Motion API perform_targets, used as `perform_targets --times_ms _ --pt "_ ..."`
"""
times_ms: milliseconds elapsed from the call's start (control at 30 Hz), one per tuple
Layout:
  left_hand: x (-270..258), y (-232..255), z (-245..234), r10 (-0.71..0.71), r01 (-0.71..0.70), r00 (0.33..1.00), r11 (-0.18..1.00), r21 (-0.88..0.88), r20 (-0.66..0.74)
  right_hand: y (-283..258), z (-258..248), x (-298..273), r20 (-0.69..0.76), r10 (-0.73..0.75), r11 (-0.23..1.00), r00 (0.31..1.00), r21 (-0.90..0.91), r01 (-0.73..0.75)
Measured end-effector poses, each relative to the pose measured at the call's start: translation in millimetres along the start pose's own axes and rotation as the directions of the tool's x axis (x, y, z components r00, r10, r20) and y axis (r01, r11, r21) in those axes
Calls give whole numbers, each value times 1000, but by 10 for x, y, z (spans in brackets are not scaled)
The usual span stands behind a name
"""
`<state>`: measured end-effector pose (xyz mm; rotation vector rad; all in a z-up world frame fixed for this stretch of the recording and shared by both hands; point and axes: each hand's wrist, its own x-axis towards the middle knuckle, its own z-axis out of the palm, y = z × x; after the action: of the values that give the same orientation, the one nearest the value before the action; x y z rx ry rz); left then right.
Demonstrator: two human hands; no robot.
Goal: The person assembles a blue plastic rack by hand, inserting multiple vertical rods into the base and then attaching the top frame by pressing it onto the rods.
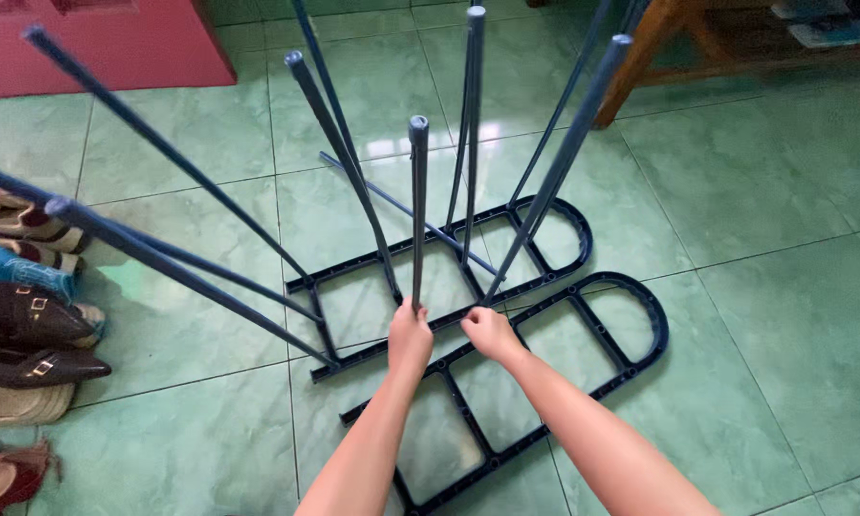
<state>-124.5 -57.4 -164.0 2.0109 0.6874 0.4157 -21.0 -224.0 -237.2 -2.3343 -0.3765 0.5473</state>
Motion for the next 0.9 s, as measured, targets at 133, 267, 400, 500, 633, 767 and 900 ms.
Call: perform_targets --times_ms 133,267,400,500,633,767,900 --pt "208 -350 -119 16 -16 999 1000 -5 -42 412 -53 265 77 95 979 992 -188 -79" --pt "460 -710 -577 -17 19 988 1000 12 -154 438 -84 476 39 100 987 994 -129 -94" --pt "588 -875 -1116 8 0 979 999 41 -204 152 62 628 -61 -5 999 998 -50 2" --pt "557 -909 -1066 -195 210 942 977 27 -273 -28 394 836 -184 -119 993 976 -29 115" --pt "484 -1157 -348 -243 271 870 963 3 -430 -221 730 1091 -253 -208 978 945 -38 205" --pt "209 -1253 201 -437 449 882 893 30 -177 -348 841 1305 -363 -350 933 864 -219 286" --pt "1 -1078 402 -316 315 949 940 133 -15 -450 861 1379 -146 -78 952 986 -306 30"
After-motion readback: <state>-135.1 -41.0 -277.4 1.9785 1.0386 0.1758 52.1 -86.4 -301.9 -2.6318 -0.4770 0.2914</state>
